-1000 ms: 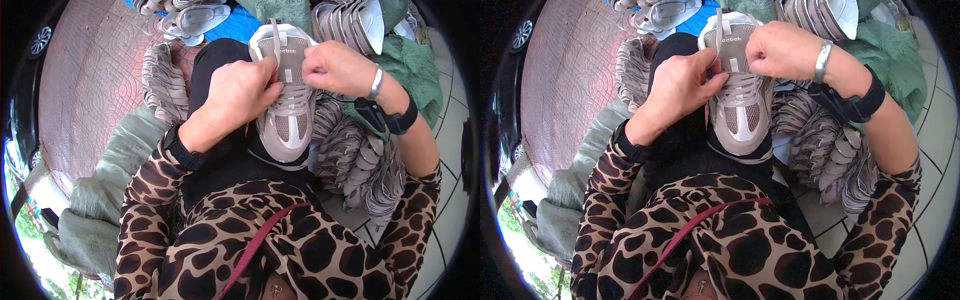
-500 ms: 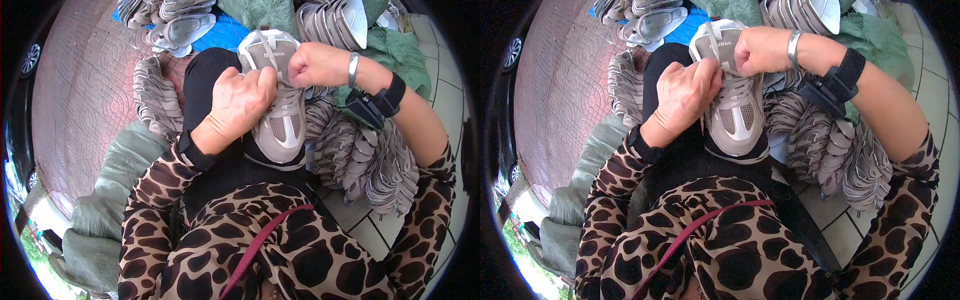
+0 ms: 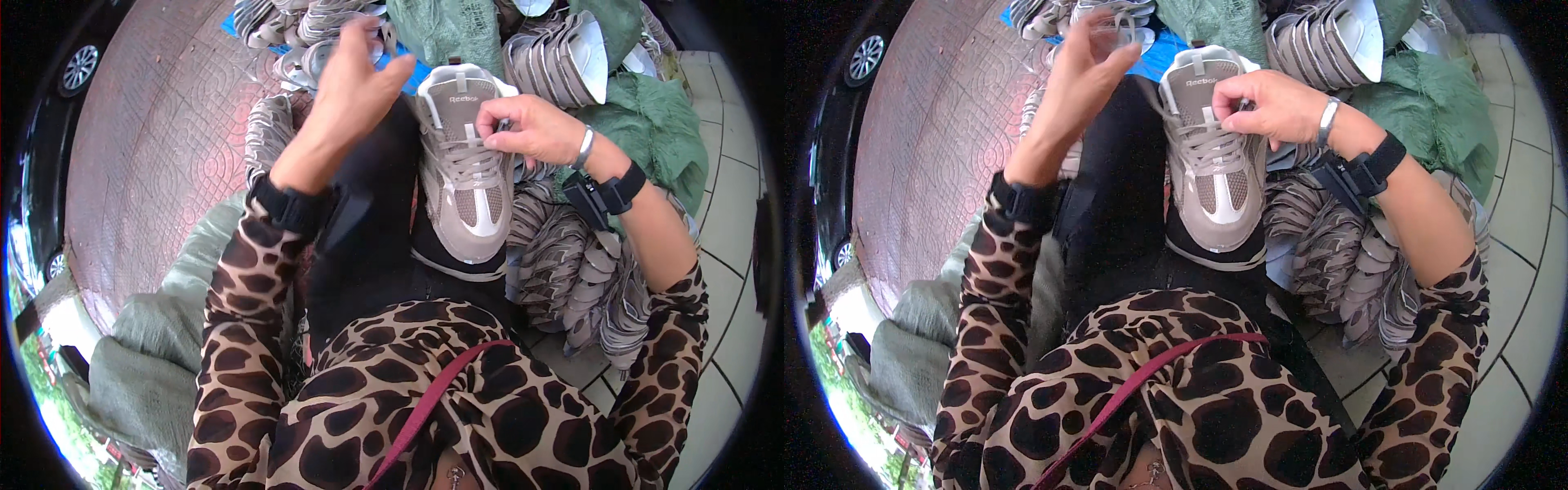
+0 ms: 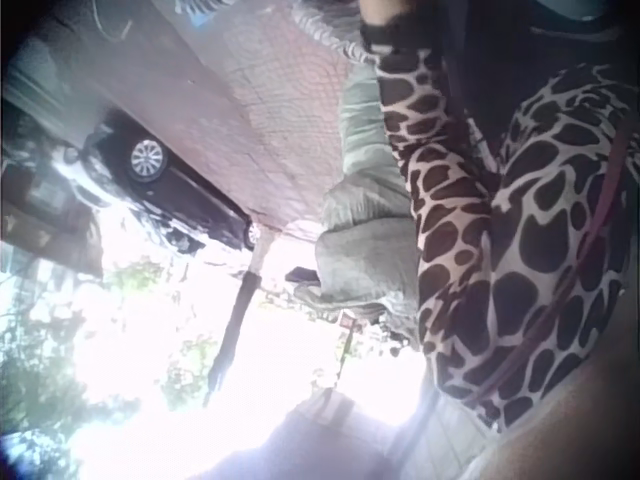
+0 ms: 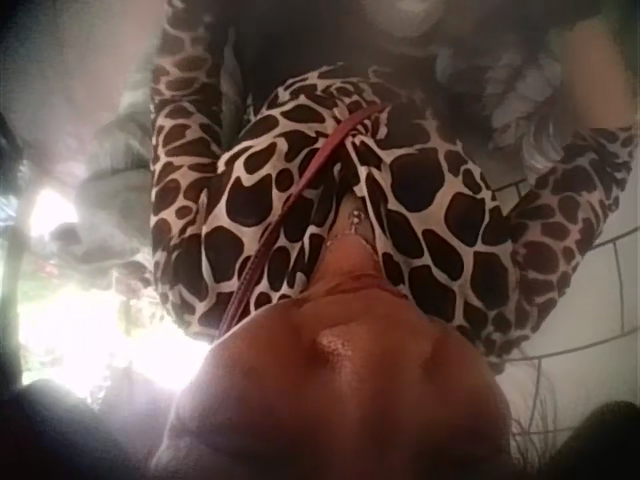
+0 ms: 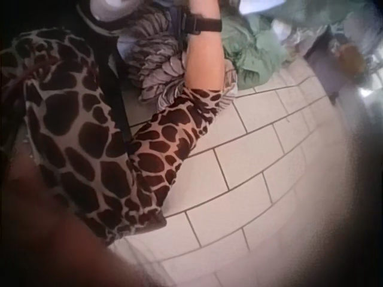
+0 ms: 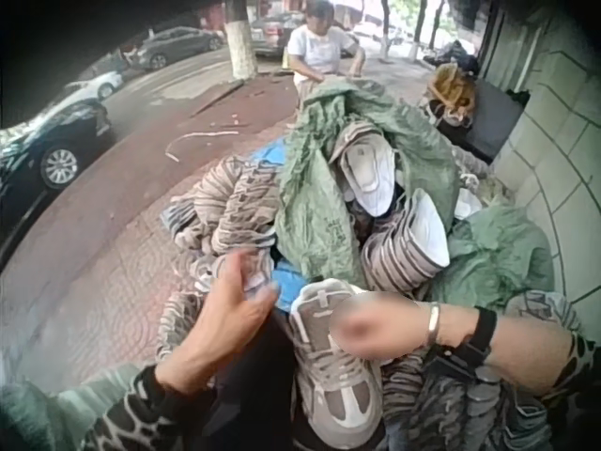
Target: The person sits on the ground and laces a beige sneaker by hand. They thread the laces through the eyelets, pull them tight, and tie a knot. The person then picks up a white shoe insole and places it inside the shoe.
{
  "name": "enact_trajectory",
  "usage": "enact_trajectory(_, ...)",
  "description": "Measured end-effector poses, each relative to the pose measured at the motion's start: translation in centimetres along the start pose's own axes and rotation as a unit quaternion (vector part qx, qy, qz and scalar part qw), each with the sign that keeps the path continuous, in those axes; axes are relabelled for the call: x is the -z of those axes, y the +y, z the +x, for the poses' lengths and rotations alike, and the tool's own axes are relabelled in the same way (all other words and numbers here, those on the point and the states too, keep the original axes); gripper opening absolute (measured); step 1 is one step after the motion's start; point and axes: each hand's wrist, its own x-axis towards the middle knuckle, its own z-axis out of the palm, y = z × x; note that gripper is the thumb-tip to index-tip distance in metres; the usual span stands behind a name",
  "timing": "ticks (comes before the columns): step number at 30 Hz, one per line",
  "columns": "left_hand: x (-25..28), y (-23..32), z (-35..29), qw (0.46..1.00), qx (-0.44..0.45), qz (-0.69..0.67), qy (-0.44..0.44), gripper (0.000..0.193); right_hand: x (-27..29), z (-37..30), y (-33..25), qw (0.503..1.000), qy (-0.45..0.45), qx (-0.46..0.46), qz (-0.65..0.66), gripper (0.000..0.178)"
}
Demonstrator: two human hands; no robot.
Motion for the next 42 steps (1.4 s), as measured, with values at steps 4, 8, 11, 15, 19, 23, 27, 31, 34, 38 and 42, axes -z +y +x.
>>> enact_trajectory(4, 0.3, 1.5, -1.1, 0.957, -0.246, 0.151, -0.022, 0.025, 0.0, 0.1, -0.5, 0.999, 0.013, 0.006, -0.036, 0.008)
enact_trajectory(8, -2.5, 3.3, -4.6, 0.948, -0.168, 0.113, -0.245, 0.017, -0.1, 0.6, 0.9, 0.959, 0.062, 0.194, -0.195, 0.009)
enact_trajectory(11, -2.9, 3.5, -4.4, 0.944, -0.142, 0.127, -0.268, 0.019, 0.1, 0.5, 0.8, 0.959, 0.051, 0.186, -0.206, 0.011)
enact_trajectory(15, -2.9, 4.1, -3.5, 0.927, -0.006, 0.075, -0.368, 0.024, -0.1, 0.2, 1.2, 0.955, 0.073, 0.199, -0.208, 0.010)
enact_trajectory(19, -3.1, 4.5, -3.0, 0.916, 0.040, 0.074, -0.393, 0.027, -0.3, -0.4, 1.1, 0.964, 0.083, 0.163, -0.195, 0.012)
enact_trajectory(23, -2.0, 5.4, -2.3, 0.887, -0.028, 0.156, -0.434, 0.021, -1.0, -0.2, 2.2, 0.957, 0.118, 0.203, -0.172, 0.013)
enact_trajectory(27, -0.9, 4.3, -2.8, 0.860, -0.199, 0.206, -0.421, 0.014, -1.1, -0.2, 2.5, 0.961, 0.113, 0.200, -0.156, 0.014)
enact_trajectory(31, 0.2, 4.8, -3.0, 0.862, -0.227, 0.214, -0.399, 0.013, -1.6, -0.2, 2.8, 0.956, 0.136, 0.202, -0.165, 0.014)
enact_trajectory(34, 0.8, 4.9, -4.6, 0.882, -0.228, 0.150, -0.386, 0.015, -2.0, -0.4, 2.4, 0.962, 0.109, 0.207, -0.141, 0.014)
enact_trajectory(38, 2.3, 3.3, -5.1, 0.885, -0.204, 0.203, -0.366, 0.016, -1.8, -0.2, 2.1, 0.963, 0.102, 0.208, -0.137, 0.013)
enact_trajectory(42, 2.2, 2.6, -5.6, 0.912, -0.220, 0.152, -0.311, 0.015, -1.3, 0.3, 0.8, 0.965, 0.106, 0.156, -0.181, 0.015)
